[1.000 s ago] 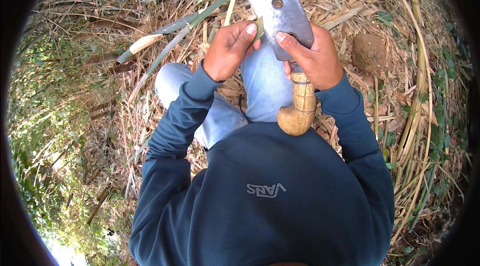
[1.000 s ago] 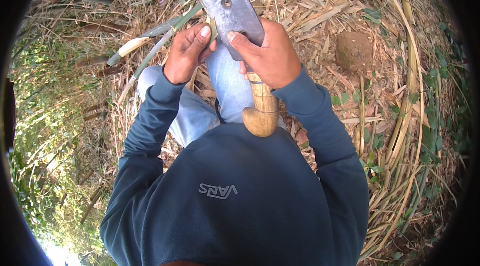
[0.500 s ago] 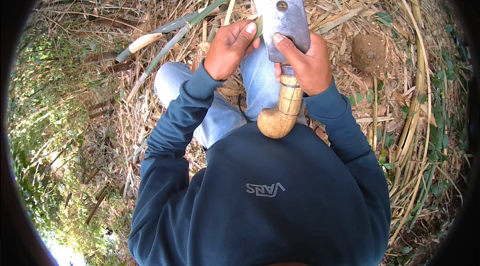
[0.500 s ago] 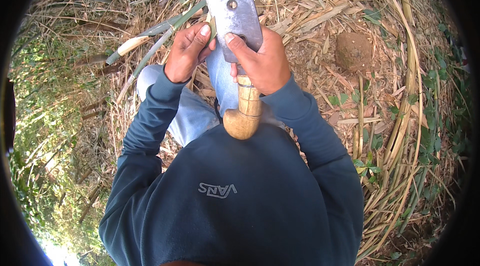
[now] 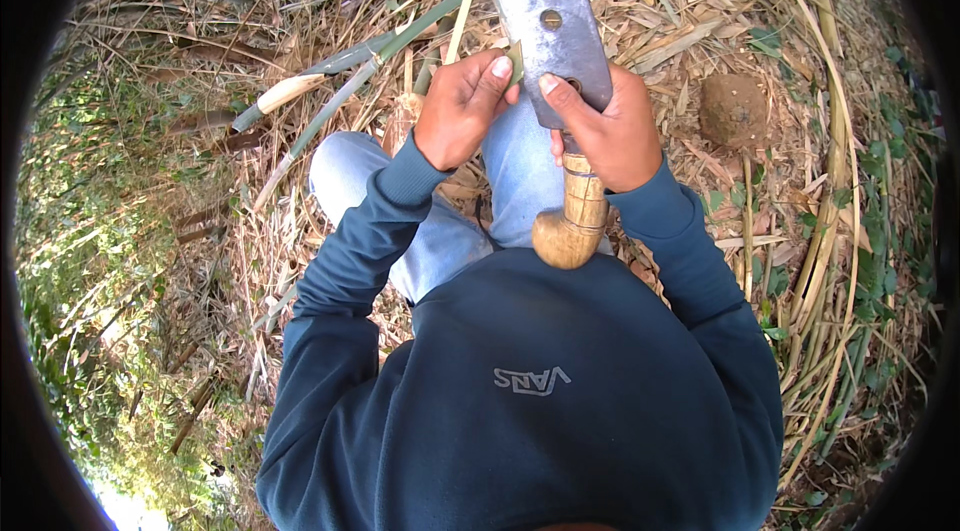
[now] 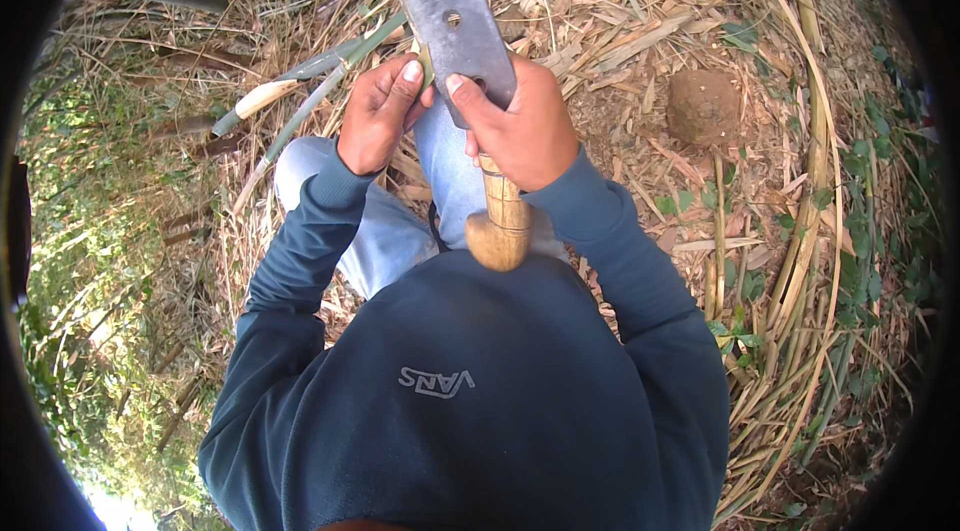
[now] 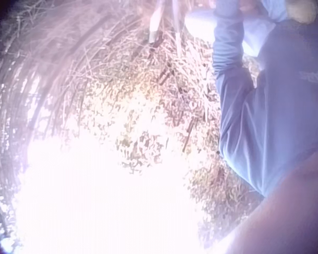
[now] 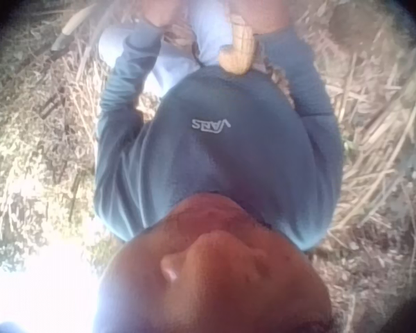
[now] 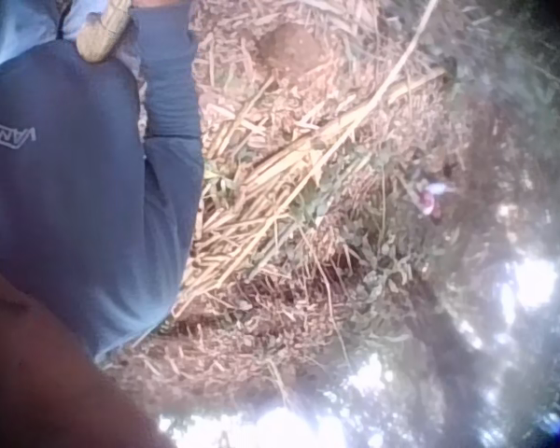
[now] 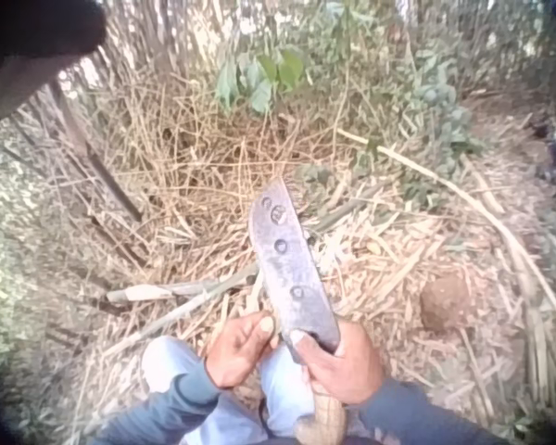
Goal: The person sits on the ground in a wooded area and uses a large knife to split a bamboo stalk into thin strips. They repeatedly strike the bamboo with the knife and then peel the resulting strips apart by hand.
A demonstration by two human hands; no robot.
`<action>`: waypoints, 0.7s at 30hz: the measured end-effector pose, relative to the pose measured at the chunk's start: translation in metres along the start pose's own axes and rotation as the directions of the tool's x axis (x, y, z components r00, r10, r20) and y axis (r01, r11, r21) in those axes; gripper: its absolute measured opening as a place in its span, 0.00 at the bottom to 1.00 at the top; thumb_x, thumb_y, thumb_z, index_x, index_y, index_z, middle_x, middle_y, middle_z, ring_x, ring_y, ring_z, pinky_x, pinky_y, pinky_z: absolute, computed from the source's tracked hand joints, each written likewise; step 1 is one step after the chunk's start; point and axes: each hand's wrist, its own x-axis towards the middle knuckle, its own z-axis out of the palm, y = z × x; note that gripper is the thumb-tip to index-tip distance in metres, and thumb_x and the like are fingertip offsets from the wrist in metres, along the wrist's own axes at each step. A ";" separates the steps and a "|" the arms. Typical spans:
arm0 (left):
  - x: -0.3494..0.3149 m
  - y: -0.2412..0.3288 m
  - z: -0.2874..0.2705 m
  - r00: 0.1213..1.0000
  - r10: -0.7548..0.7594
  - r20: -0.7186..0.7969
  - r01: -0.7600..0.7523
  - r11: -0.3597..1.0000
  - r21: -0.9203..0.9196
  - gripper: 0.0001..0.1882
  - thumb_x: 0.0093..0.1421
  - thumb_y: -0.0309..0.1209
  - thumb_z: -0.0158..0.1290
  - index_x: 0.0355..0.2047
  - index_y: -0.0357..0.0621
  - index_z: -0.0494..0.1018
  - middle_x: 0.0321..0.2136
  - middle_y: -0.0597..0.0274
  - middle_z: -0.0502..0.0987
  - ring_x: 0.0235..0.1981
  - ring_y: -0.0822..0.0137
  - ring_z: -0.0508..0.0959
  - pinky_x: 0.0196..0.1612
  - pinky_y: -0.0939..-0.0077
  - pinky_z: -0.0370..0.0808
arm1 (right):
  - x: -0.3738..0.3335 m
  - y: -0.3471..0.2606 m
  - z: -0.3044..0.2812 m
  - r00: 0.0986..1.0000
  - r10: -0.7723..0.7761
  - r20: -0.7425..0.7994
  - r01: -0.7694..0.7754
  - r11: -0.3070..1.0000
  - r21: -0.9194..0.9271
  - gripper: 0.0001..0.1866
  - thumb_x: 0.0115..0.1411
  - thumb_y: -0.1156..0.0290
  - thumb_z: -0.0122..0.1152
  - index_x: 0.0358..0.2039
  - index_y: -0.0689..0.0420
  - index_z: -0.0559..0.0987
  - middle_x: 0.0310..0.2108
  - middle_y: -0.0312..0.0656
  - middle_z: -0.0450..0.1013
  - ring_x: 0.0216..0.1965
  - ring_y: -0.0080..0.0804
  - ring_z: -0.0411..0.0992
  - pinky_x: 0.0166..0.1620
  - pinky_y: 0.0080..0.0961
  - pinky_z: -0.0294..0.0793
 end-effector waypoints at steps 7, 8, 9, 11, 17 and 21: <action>-0.001 0.006 0.001 1.000 0.000 0.008 -0.001 0.997 0.072 0.19 0.69 0.41 0.39 0.26 0.42 0.68 0.17 0.76 0.62 0.18 0.83 0.58 0.22 0.86 0.54 | 0.007 -0.002 -0.010 0.988 0.118 0.096 -0.132 0.981 0.146 0.08 0.61 0.71 0.55 0.33 0.64 0.75 0.20 0.37 0.71 0.14 0.19 0.68 0.17 0.19 0.68; -0.001 0.004 0.001 1.000 0.008 -0.001 -0.007 0.997 0.079 0.19 0.69 0.41 0.39 0.26 0.42 0.68 0.17 0.76 0.62 0.18 0.83 0.58 0.22 0.86 0.54 | 0.006 -0.002 -0.007 0.995 0.074 0.068 -0.080 0.994 0.081 0.08 0.61 0.71 0.55 0.34 0.65 0.75 0.20 0.37 0.72 0.14 0.19 0.67 0.18 0.19 0.68; 0.000 0.001 0.000 1.000 0.015 -0.011 -0.014 0.996 0.086 0.19 0.69 0.41 0.39 0.26 0.42 0.68 0.17 0.75 0.62 0.18 0.83 0.58 0.22 0.86 0.54 | 0.005 -0.001 -0.003 0.999 0.028 0.043 -0.029 0.999 0.014 0.08 0.61 0.71 0.55 0.34 0.65 0.75 0.20 0.37 0.72 0.14 0.19 0.67 0.18 0.19 0.68; 0.000 0.000 0.000 0.999 0.025 -0.021 -0.023 0.995 0.093 0.19 0.69 0.41 0.39 0.26 0.42 0.68 0.17 0.75 0.62 0.18 0.83 0.58 0.22 0.86 0.54 | 0.003 0.000 0.000 1.000 -0.015 0.026 0.017 0.998 -0.054 0.09 0.61 0.71 0.55 0.35 0.65 0.75 0.21 0.38 0.72 0.14 0.19 0.67 0.18 0.19 0.69; -0.003 0.005 -0.002 0.999 0.036 0.004 -0.036 0.986 0.161 0.19 0.69 0.41 0.39 0.27 0.40 0.68 0.18 0.75 0.64 0.19 0.83 0.59 0.22 0.86 0.56 | 0.006 -0.007 -0.006 0.988 0.108 0.108 -0.122 0.984 0.129 0.08 0.62 0.71 0.54 0.33 0.64 0.76 0.22 0.36 0.73 0.15 0.19 0.67 0.18 0.17 0.67; 0.000 0.001 0.000 0.996 0.079 -0.045 -0.071 0.984 0.162 0.19 0.68 0.39 0.41 0.25 0.39 0.70 0.13 0.68 0.65 0.16 0.77 0.62 0.21 0.79 0.60 | 0.003 -0.005 0.003 0.999 0.011 0.033 -0.006 0.989 -0.146 0.08 0.62 0.71 0.54 0.34 0.64 0.76 0.22 0.37 0.74 0.15 0.19 0.67 0.18 0.18 0.68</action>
